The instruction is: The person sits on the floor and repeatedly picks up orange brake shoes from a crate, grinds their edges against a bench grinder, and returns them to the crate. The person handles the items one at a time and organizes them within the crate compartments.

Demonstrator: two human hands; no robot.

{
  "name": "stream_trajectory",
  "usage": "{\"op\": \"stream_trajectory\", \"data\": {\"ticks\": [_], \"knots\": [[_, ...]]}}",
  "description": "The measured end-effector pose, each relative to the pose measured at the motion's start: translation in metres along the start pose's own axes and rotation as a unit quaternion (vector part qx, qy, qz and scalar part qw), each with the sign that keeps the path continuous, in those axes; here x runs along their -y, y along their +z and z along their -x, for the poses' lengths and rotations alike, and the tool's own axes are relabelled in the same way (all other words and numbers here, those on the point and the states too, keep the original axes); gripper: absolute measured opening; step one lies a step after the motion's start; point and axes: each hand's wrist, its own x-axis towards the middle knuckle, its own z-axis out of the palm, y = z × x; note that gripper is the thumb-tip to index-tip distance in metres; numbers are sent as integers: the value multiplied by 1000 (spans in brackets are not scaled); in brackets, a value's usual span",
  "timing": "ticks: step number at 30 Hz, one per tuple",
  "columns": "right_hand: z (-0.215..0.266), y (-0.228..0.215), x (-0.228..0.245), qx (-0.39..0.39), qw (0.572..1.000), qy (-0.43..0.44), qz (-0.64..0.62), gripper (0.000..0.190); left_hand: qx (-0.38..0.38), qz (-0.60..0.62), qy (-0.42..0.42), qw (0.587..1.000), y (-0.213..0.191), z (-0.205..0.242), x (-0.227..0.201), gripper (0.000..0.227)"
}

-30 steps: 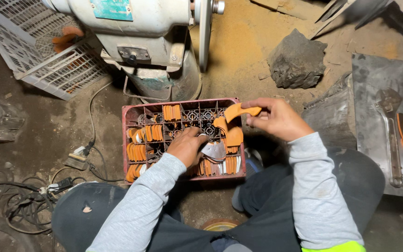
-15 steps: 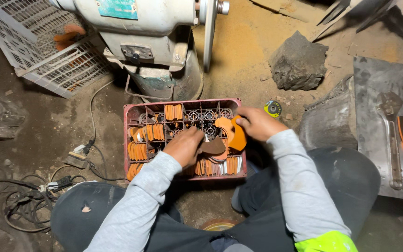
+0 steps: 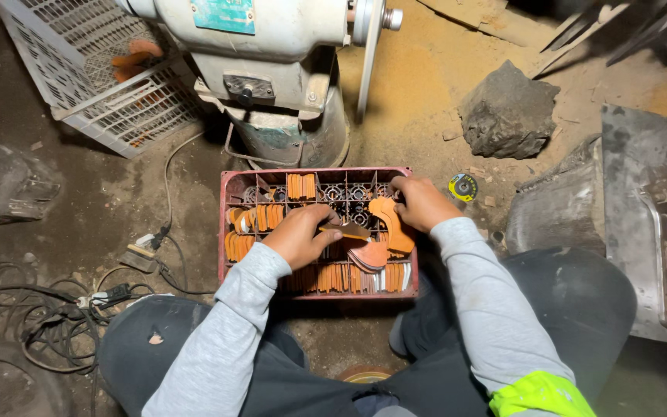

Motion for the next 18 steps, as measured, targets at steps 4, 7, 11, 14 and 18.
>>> {"op": "stream_trajectory", "data": {"ticks": [4, 7, 11, 14, 18], "knots": [[19, -23, 19, -63, 993, -84, -50, 36, -21, 74, -49, 996, 1, -5, -5, 27], [37, -21, 44, -46, 980, -148, -122, 35, -35, 113, -102, 988, 9, -12, -6, 28], [43, -8, 56, -110, 973, -131, -156, 24, -66, 326, -76, 940, 24, -27, -8, 44], [32, -2, 53, -157, 926, -40, -342, 28, -135, 175, -3, 975, 28, -24, -13, 74], [19, -3, 52, -185, 894, 89, -398, 32, -225, -16, 114, 968, 41, -24, -31, 83]]}}
